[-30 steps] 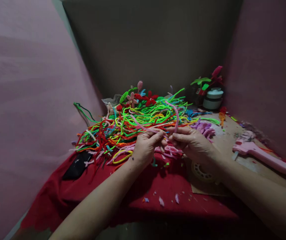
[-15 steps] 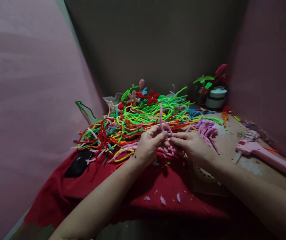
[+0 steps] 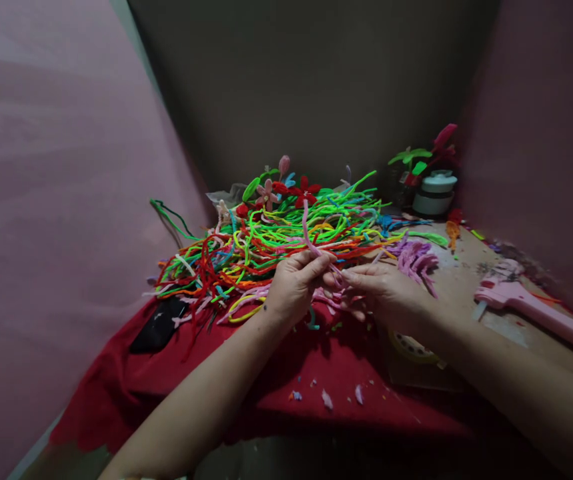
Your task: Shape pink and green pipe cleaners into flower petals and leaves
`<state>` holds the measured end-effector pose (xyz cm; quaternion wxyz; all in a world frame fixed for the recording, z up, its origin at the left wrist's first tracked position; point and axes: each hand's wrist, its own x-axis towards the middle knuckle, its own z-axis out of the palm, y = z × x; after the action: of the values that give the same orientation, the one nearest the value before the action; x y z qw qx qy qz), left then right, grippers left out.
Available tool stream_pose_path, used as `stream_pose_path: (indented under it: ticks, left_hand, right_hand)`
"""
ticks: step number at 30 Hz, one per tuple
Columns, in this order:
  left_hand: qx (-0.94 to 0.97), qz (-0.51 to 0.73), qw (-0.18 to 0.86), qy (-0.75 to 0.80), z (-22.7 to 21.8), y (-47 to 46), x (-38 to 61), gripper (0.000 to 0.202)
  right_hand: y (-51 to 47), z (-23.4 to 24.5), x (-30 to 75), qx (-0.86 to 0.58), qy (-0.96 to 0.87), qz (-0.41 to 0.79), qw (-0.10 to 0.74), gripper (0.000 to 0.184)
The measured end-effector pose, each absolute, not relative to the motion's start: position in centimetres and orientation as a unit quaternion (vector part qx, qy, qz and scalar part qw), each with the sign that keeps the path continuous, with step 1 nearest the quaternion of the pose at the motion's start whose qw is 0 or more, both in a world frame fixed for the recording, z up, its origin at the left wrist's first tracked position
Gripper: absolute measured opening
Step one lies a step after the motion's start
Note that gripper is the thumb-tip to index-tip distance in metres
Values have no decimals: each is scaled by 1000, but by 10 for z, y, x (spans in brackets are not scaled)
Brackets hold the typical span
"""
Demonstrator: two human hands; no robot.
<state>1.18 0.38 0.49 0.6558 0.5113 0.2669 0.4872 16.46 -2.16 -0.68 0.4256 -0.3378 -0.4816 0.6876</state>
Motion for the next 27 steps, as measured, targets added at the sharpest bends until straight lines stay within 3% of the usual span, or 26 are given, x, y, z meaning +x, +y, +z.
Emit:
stream_pose_path:
  ticks: [21, 27]
  left_hand:
    - [556, 461, 582, 373, 12, -3, 10, 26]
    - [532, 475, 608, 350, 13, 0, 10, 22]
  right_hand:
    - [-22, -5, 159, -317, -401, 717, 474, 12]
    - [-15, -12, 166, -322, -273, 801, 426, 12]
